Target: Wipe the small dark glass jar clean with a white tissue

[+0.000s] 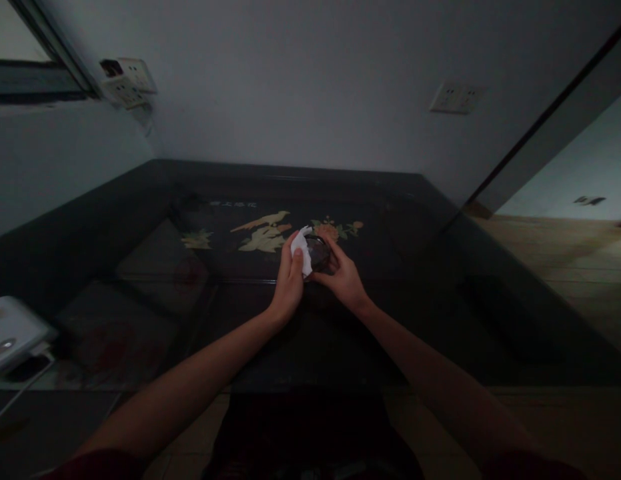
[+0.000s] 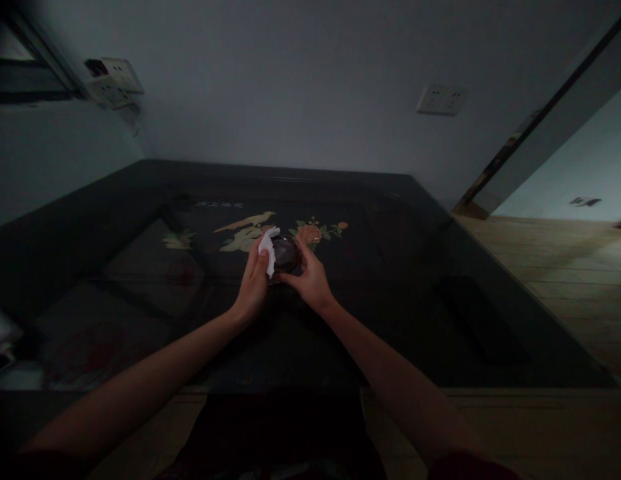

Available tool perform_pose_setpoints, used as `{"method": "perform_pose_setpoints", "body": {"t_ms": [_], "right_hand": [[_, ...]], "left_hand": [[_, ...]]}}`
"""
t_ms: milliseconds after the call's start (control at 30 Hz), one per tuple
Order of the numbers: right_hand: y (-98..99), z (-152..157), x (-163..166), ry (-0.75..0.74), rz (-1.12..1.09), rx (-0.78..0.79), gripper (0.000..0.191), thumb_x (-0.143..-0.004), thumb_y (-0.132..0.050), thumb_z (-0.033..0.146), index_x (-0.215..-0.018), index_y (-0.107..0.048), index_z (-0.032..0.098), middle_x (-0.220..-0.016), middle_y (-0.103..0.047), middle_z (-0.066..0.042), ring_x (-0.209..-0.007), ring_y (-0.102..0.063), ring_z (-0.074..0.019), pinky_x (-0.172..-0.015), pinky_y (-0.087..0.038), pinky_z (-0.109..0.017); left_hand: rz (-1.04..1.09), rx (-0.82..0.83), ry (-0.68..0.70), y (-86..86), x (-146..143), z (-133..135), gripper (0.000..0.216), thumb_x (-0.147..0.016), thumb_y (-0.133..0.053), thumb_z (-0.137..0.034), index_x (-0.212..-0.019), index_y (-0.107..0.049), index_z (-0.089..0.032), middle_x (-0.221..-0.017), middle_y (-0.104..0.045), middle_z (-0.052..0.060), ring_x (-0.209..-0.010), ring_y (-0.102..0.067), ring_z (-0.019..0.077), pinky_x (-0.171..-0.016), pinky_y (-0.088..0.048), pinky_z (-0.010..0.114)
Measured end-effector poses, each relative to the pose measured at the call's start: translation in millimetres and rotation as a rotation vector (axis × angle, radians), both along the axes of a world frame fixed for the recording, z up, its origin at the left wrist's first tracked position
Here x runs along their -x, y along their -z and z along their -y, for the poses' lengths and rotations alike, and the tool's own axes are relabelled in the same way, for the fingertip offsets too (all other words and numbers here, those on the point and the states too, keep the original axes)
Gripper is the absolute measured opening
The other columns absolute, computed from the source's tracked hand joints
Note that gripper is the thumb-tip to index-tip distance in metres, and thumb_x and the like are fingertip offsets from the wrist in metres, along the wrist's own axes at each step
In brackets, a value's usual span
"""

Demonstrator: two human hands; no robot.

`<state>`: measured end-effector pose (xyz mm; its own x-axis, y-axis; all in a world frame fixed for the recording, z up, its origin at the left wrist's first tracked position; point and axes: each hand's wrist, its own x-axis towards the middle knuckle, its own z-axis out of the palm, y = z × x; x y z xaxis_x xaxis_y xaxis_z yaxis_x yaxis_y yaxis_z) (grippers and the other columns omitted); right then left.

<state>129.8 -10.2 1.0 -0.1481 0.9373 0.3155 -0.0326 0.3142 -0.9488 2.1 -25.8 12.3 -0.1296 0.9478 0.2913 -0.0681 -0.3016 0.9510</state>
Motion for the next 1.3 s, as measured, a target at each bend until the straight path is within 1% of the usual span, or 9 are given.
{"method": "perform_pose_setpoints", "body": {"t_ms": [233, 400, 500, 667, 767, 900, 1067, 1167, 1300], "right_hand": [[-4.1, 6, 4, 0.076, 0.009, -0.056, 0.088, -0.054, -0.088, 0.032, -0.132, -0.052, 0.017, -0.131, -0.060, -0.014, -0.119, -0.059, -0.0293, -0.104, -0.048, -0.046], [-8.2, 12, 6, 0.033, 0.062, -0.091, 0.086, -0.056, -0.088, 0.030, -0.133, -0.053, 0.019, -0.133, -0.060, -0.012, -0.123, -0.057, -0.0287, -0.108, -0.045, -0.044], [-9.6, 14, 5, 0.005, 0.099, -0.099, 0.089, -0.054, -0.088, 0.030, -0.135, -0.052, 0.021, -0.134, -0.059, -0.011, -0.124, -0.056, -0.0293, -0.108, -0.044, -0.046], [-6.8, 12, 5, 0.013, 0.081, -0.097, 0.090, -0.053, -0.089, 0.032, -0.134, -0.053, 0.021, -0.137, -0.057, -0.013, -0.125, -0.056, -0.0299, -0.107, -0.045, -0.046], [-4.2, 8, 5, 0.058, 0.028, -0.058, 0.089, -0.054, -0.088, 0.034, -0.134, -0.053, 0.020, -0.134, -0.059, -0.012, -0.123, -0.057, -0.0293, -0.107, -0.045, -0.045], [-3.7, 2, 2, 0.131, -0.027, -0.017, 0.085, -0.057, -0.085, 0.036, -0.133, -0.052, 0.017, -0.130, -0.062, -0.014, -0.119, -0.061, -0.0287, -0.105, -0.047, -0.045], [-3.7, -2, 0, 0.173, -0.049, -0.035, 0.077, -0.063, -0.079, 0.034, -0.132, -0.051, 0.018, -0.129, -0.062, -0.013, -0.117, -0.062, -0.0271, -0.104, -0.048, -0.045], [-2.5, 1, 2, 0.172, -0.032, -0.024, 0.078, -0.062, -0.080, 0.033, -0.132, -0.051, 0.019, -0.128, -0.063, -0.012, -0.117, -0.061, -0.0283, -0.104, -0.048, -0.046], [-2.4, 10, 7, 0.146, 0.018, -0.019, 0.083, -0.057, -0.085, 0.034, -0.131, -0.052, 0.019, -0.126, -0.064, -0.013, -0.117, -0.061, -0.0298, -0.102, -0.049, -0.046]], "left_hand": [[0.058, -0.004, -0.029, -4.3, 0, -3, 0.040, -0.091, -0.046, -0.043, -0.124, -0.054, -0.021, -0.129, -0.058, 0.008, -0.118, -0.054, 0.0198, -0.102, -0.039, 0.031], [0.178, 0.184, -0.030, -8.5, 11, -20, 0.027, -0.082, -0.057, -0.039, -0.090, -0.067, -0.015, -0.084, -0.067, 0.005, -0.075, -0.060, 0.0173, -0.071, -0.047, 0.026], [0.225, 0.293, 0.023, -13.8, 18, -29, 0.023, -0.077, -0.059, -0.035, -0.079, -0.066, -0.013, -0.073, -0.065, 0.004, -0.064, -0.057, 0.0152, -0.061, -0.044, 0.024], [0.234, 0.272, -0.016, -8.8, 18, -30, 0.024, -0.079, -0.058, -0.035, -0.082, -0.067, -0.014, -0.079, -0.067, 0.004, -0.072, -0.060, 0.0165, -0.067, -0.048, 0.025], [0.196, 0.140, -0.022, 0.7, 10, -20, 0.034, -0.086, -0.053, -0.044, -0.102, -0.066, -0.018, -0.104, -0.068, 0.007, -0.098, -0.063, 0.0200, -0.089, -0.048, 0.030], [0.090, 0.004, 0.119, 5.1, -3, 0, 0.052, -0.092, -0.045, -0.049, -0.140, -0.042, -0.029, -0.151, -0.040, 0.005, -0.138, -0.039, 0.0206, -0.115, -0.027, 0.036], [-0.025, -0.025, 0.112, 1.3, -13, 17, 0.064, -0.092, -0.044, -0.051, -0.149, -0.023, -0.029, -0.162, -0.014, 0.005, -0.149, -0.013, 0.0210, -0.121, -0.010, 0.040], [-0.064, -0.066, 0.055, -1.0, -12, 17, 0.063, -0.091, -0.044, -0.053, -0.146, -0.027, -0.027, -0.159, -0.021, 0.008, -0.147, -0.019, 0.0211, -0.120, -0.013, 0.037], [-0.042, -0.034, -0.060, -5.0, -6, 10, 0.051, -0.091, -0.045, -0.054, -0.132, -0.046, -0.023, -0.134, -0.052, 0.010, -0.126, -0.048, 0.0220, -0.109, -0.035, 0.035]]}}
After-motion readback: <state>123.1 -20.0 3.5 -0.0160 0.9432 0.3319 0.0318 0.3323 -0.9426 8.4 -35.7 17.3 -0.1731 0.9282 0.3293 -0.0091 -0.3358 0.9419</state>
